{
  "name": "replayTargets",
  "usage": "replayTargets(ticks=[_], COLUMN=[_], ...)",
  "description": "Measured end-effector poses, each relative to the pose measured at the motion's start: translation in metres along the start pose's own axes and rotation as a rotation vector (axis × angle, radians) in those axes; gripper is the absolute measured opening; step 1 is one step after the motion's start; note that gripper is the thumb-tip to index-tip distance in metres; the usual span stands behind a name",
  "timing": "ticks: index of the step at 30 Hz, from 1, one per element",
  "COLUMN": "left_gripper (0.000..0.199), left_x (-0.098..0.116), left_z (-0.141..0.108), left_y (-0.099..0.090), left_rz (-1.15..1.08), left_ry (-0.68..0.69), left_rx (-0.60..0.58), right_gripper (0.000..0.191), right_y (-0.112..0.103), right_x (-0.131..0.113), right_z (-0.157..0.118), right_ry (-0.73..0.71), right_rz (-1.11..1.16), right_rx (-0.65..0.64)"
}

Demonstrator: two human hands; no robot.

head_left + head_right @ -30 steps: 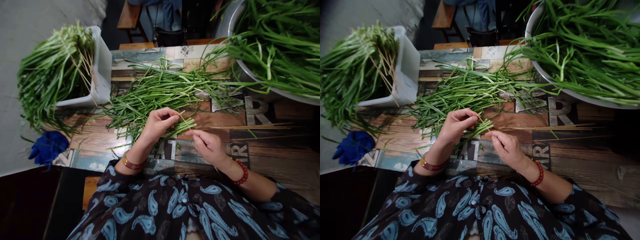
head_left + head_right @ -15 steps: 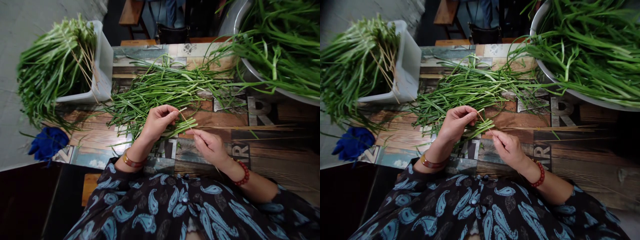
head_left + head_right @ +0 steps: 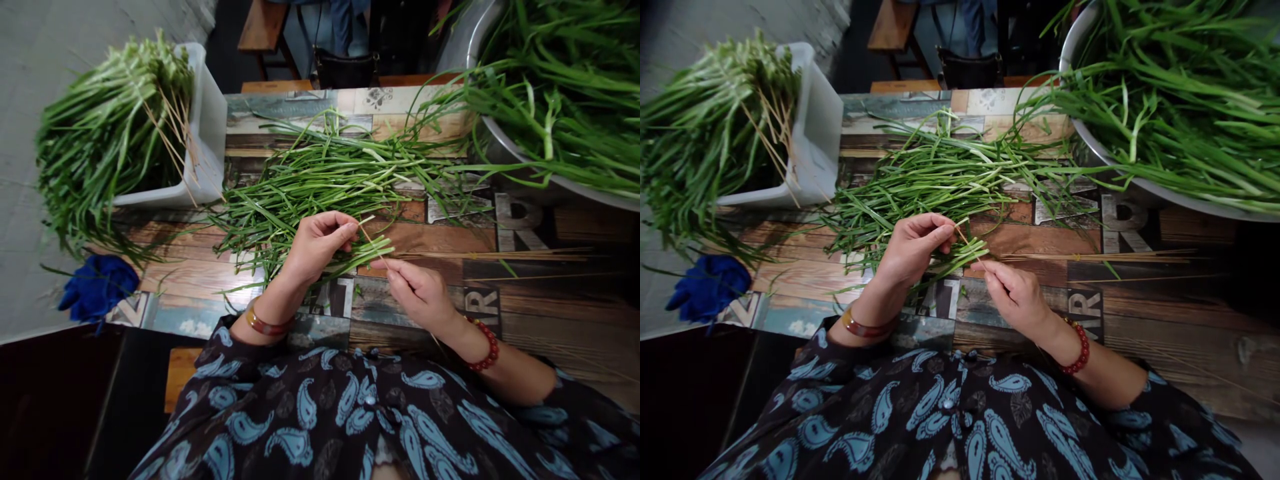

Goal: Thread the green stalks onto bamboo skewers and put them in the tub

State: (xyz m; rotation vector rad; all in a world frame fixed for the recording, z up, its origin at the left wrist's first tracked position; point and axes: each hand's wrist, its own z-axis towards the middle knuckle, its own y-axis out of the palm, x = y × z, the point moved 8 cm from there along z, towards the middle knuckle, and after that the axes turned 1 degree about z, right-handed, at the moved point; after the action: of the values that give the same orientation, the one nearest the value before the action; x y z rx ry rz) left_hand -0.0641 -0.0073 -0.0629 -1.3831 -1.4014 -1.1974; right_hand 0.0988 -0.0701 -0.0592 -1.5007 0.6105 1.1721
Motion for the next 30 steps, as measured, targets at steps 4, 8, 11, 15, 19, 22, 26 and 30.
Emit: replayTargets(ticks=[4,8,11,15,19,22,26,30], left_gripper=[0.021,0.02,0.021,0.021,0.02,0.02,0.019,0.02], left_x=[0.0012,0.0003,-0.0002,-0.0005,-0.0002,0.0004,0.0012,0.0019], left_z=[-0.0004,-0.0007,-0.0003,-0.0003,-0.0008,-0.0011,-0.0008,-0.0004], left_y=[0.0005,0.0017,0.0008,0.0008,0.0022,0.0024,0.0025,0.0015], left_rz=[-0.012,-0.017,-0.018,-0.024,-0.019,-0.018,-0.012,-0.004], left_ry=[0.006,0.005,0.006,-0.003,0.0,0.008,0.018,0.031], left_rx=[-0.003,-0.017,-0.011,-0.013,-0.026,-0.025,-0.021,-0.008], right_gripper=[0.031,0.031,0.031,0.031,0.031,0.031,0.031,0.031], right_y=[-0.0003,-0.0013,-0.0013,-0.0018,-0.0008,-0.0002,-0.0001,-0.0004], right_x=[0.0009,-0.0018,-0.0029,-0.0036,-0.0011,0.0002,0.0,-0.0001], right_z=[0.0001,0.0008,0.0011,0.0007,-0.0001,-0.0004,-0.0002,-0.0002], right_ry=[0.002,-0.016,-0.011,-0.017,-0.005,-0.004,-0.014,-0.012], right_rz=[-0.009,-0.029,-0.033,-0.028,-0.016,-0.006,-0.015,-0.014], right_rx=[0.003,0.011,0.006,0.008,0.004,0.005,0.006,0.011])
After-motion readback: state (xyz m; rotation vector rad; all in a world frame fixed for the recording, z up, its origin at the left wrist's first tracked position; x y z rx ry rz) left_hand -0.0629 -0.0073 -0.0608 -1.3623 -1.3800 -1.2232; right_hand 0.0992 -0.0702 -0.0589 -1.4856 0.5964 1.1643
